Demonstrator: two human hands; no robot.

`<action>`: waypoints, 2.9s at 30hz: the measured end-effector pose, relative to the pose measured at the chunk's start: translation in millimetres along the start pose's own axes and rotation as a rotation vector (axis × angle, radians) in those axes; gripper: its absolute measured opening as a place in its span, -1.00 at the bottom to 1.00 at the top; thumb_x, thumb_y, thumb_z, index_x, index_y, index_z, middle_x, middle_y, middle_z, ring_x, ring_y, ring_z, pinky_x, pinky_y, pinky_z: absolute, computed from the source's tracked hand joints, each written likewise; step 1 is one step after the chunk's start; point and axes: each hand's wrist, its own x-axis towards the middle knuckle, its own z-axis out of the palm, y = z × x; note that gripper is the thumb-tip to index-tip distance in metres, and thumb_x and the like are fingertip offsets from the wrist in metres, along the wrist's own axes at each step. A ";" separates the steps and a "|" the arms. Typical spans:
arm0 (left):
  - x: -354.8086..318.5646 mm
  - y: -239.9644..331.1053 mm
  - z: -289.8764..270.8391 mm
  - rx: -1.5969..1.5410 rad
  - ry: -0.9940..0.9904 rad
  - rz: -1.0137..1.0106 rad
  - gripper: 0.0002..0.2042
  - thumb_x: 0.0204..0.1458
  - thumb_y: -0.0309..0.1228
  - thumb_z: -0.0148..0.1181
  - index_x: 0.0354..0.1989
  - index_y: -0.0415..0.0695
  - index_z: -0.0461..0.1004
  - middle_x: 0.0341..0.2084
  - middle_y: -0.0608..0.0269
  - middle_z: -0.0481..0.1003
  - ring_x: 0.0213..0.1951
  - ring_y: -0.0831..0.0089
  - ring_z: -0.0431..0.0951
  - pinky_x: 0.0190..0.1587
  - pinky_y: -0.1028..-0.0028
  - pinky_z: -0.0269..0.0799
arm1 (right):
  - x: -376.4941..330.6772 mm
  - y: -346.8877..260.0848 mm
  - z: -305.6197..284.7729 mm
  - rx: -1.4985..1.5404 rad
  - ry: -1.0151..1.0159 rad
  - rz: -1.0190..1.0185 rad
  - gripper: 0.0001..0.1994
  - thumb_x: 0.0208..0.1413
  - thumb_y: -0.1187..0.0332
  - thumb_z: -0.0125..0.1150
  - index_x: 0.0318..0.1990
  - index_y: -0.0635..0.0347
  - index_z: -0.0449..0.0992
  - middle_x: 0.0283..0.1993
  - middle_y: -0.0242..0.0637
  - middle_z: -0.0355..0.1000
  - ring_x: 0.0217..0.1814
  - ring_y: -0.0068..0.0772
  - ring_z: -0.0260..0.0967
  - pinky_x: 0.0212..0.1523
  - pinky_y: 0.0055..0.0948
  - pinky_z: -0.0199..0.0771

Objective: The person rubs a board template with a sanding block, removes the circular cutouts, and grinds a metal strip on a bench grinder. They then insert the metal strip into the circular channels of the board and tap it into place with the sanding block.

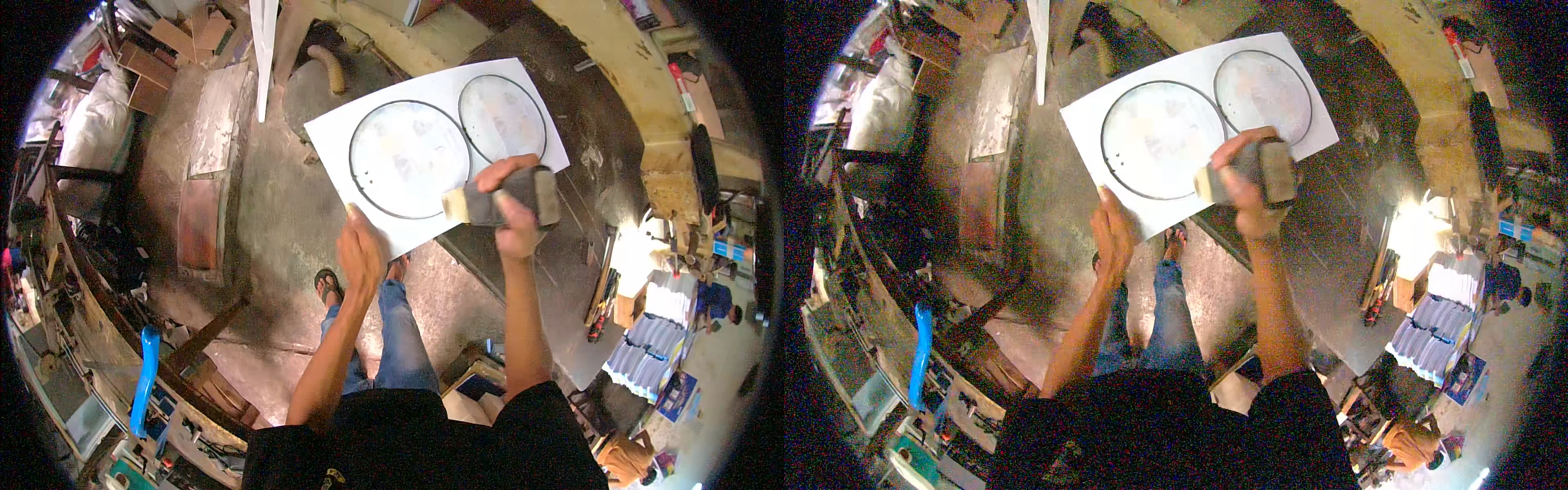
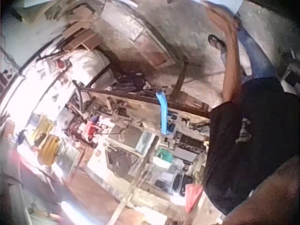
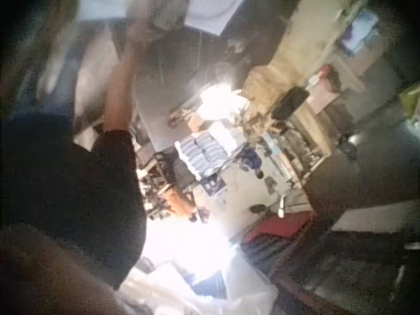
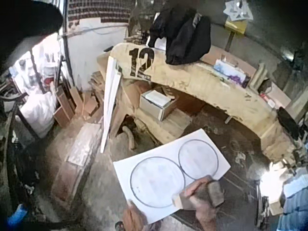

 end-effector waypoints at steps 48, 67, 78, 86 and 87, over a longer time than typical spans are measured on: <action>14.9 2.2 -2.2 -0.005 -0.233 0.364 -0.35 0.13 -0.30 0.23 0.34 -0.15 0.09 0.26 -0.24 0.13 0.27 -0.03 0.15 0.12 0.09 0.32 | 0.5 -75.1 23.5 -0.064 -0.250 -0.010 -0.73 -0.08 0.40 0.11 -0.19 0.15 0.26 -0.33 -0.25 0.30 -0.23 -0.35 0.29 -0.01 -0.22 0.32; -1.8 13.5 9.6 -0.103 -0.175 0.263 -0.42 0.22 -0.36 0.08 0.34 -0.28 0.02 0.23 -0.19 0.20 0.23 0.04 0.27 0.24 0.21 0.18 | 70.2 -70.3 7.4 -0.298 -0.438 0.138 -0.62 -0.09 0.22 0.01 -0.17 0.33 0.34 -0.29 -0.12 0.41 -0.19 -0.18 0.39 0.00 -0.13 0.39; 4.1 21.7 14.6 -0.027 -0.031 0.309 -0.34 0.04 -0.35 0.29 0.25 -0.34 0.10 0.18 -0.26 0.24 0.26 -0.11 0.21 0.27 0.09 0.13 | 51.5 27.2 51.0 0.042 -0.237 0.019 -0.68 -0.09 0.36 0.02 -0.15 0.34 0.30 -0.35 -0.14 0.39 -0.31 -0.27 0.38 -0.06 -0.25 0.40; 21.7 31.4 23.4 0.085 -0.025 0.364 -0.21 -0.14 -0.28 0.45 0.19 -0.39 0.11 0.09 -0.24 0.27 0.18 -0.14 0.25 0.28 0.03 0.11 | 110.8 -29.1 -47.1 -0.677 -0.321 -0.703 -0.61 0.12 0.12 0.08 -0.14 0.34 0.46 -0.21 0.01 0.49 -0.21 -0.13 0.48 -0.04 -0.14 0.47; 20.1 35.6 22.5 0.087 -0.031 0.330 -0.20 -0.13 -0.26 0.45 0.19 -0.38 0.10 0.10 -0.22 0.26 0.18 -0.13 0.25 0.28 0.04 0.12 | 111.2 -30.6 -52.6 -0.687 -0.315 -0.700 -0.61 0.12 0.12 0.08 -0.14 0.34 0.46 -0.21 0.01 0.49 -0.21 -0.13 0.48 -0.04 -0.14 0.47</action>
